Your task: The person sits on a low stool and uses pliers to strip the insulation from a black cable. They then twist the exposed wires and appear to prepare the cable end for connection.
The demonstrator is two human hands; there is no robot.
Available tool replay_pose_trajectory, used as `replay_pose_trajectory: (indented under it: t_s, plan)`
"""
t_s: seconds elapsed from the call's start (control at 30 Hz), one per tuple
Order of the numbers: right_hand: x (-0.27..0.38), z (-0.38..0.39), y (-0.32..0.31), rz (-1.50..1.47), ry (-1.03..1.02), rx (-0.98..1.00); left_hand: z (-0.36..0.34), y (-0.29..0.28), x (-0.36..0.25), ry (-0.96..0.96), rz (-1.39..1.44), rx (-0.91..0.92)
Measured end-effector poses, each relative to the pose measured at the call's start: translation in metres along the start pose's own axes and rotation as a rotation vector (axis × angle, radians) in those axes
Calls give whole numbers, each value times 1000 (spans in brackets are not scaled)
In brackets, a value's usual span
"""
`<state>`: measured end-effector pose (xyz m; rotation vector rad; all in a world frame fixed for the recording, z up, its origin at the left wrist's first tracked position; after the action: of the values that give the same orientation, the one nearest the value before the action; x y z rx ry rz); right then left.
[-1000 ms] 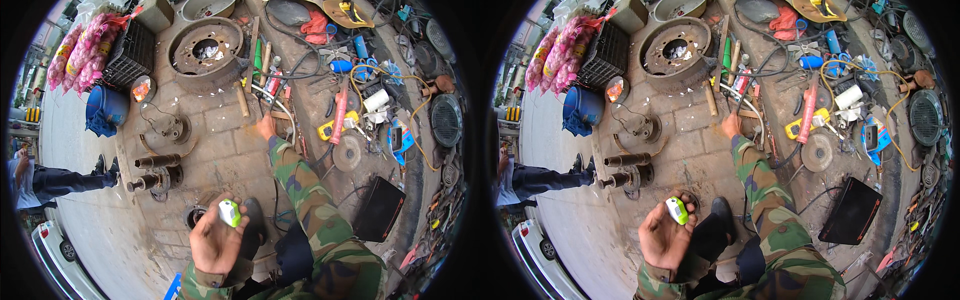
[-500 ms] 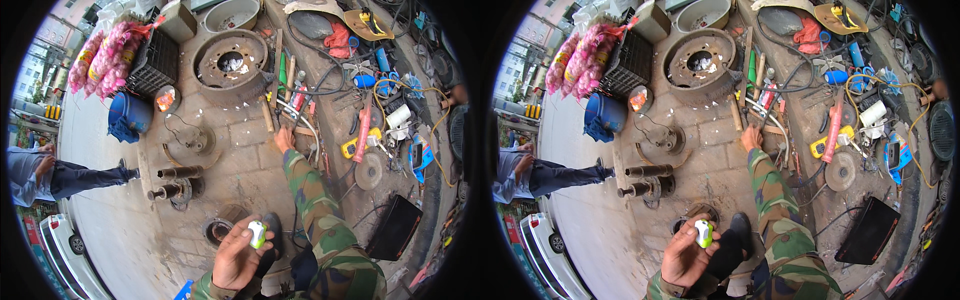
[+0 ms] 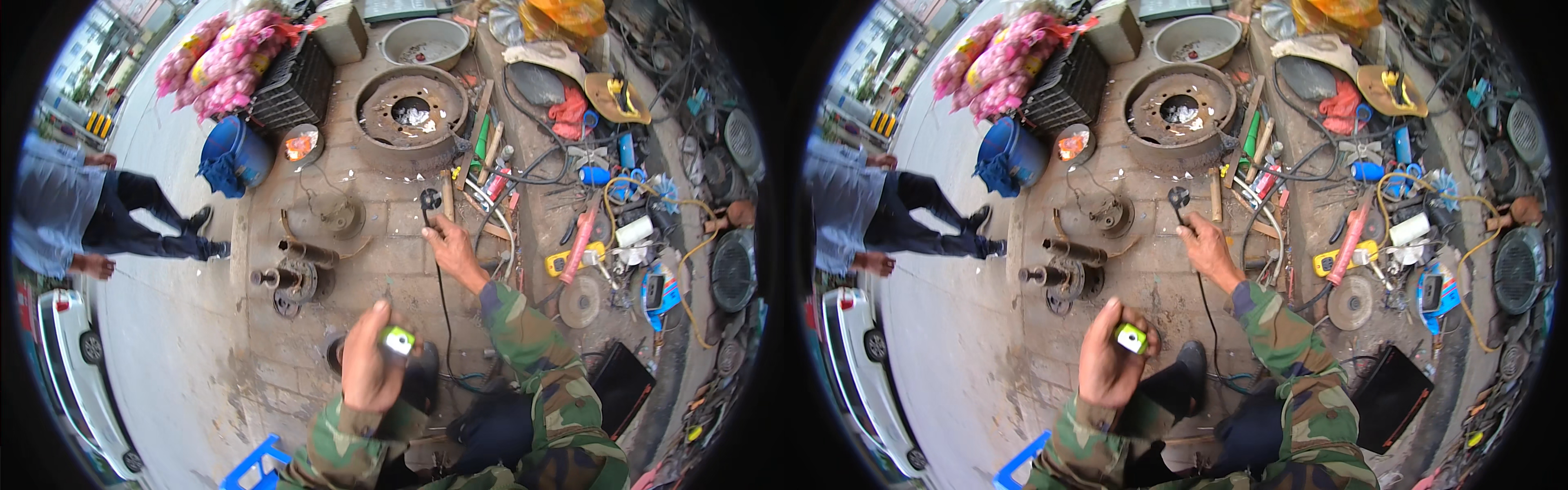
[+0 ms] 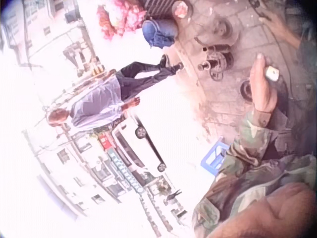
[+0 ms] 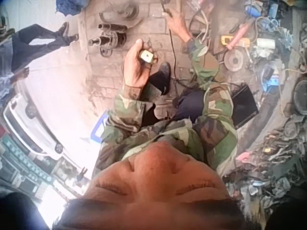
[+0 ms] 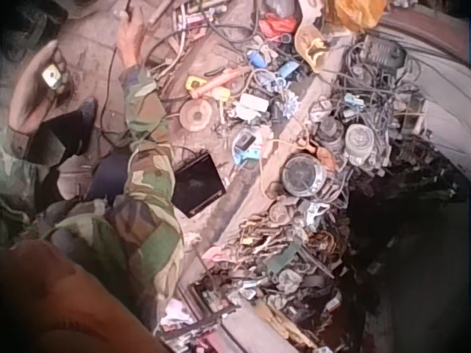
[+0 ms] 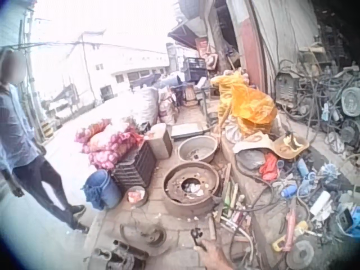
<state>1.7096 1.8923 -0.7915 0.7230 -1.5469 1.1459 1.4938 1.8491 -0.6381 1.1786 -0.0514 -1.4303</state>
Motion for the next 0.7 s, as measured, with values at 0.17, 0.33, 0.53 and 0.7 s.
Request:
replay_pose_trajectory:
  t_s: [0.17,0.33,0.53,0.7]
  plan:
    - [125,65,5,25,-211,135,10,6,-49,530,-688,-99]
    - [176,113,18,45,-129,303,38,28,-62,812,-1106,-110]
    - [200,156,18,56,-13,312,59,36,-58,778,-1017,54]
    - [236,177,-5,126,-57,180,69,42,-55,813,-963,121]
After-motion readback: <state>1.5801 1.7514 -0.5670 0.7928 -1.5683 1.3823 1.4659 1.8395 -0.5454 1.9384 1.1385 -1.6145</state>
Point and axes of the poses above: each hand's wrist, its own z-axis away from the middle knuckle, its own y-axis out of the palm, x = y × z, the point moved 7 cm from there along -z, towards the middle knuckle, and after that the axes turned 12 degrees about x, right-handed, at the moved point
